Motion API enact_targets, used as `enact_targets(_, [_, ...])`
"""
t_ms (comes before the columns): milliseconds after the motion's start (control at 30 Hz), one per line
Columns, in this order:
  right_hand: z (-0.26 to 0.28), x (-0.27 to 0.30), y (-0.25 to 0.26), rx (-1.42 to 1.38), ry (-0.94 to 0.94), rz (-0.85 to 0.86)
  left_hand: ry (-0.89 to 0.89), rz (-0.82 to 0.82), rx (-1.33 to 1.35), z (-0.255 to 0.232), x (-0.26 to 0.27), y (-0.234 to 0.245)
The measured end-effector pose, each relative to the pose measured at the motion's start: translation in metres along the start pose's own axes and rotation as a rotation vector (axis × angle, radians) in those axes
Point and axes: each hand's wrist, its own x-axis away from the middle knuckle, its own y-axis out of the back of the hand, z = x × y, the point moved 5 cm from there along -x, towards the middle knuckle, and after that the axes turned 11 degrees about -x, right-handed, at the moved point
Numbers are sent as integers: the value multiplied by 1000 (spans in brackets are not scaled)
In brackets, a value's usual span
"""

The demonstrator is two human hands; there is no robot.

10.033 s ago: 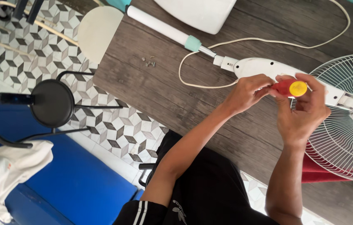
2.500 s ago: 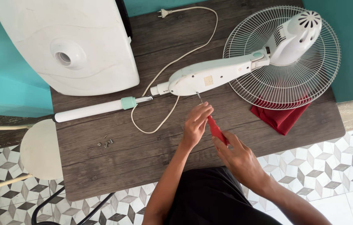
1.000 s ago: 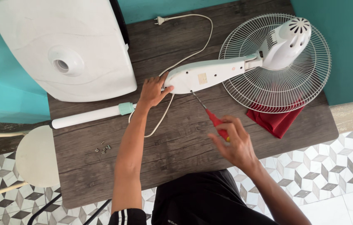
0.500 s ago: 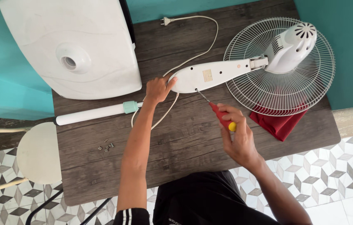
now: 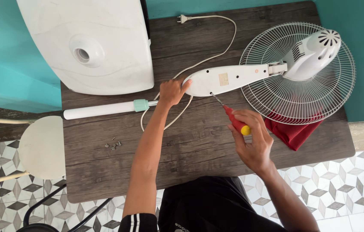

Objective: The person uses a screwdriver to remove screws from the base of a standing fan. They loosen and remove several screws, then detach the base cover to expose the internal wiring.

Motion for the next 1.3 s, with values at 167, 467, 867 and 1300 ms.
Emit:
enact_targets(167, [6,3,3,19,50,19,-3,-24,-13,-1,2,-3])
enact_targets(467, [-5,5,0,32,45,40,-9,-40,-34,-1,7,-6])
enact_targets(867, [-18,-2,-20,156,-58,130,5,16,-13,-3,13,-14])
enact_targets(1300, [-15,2,-9,-195,-300,62,18,7,-17,-7,18,-11])
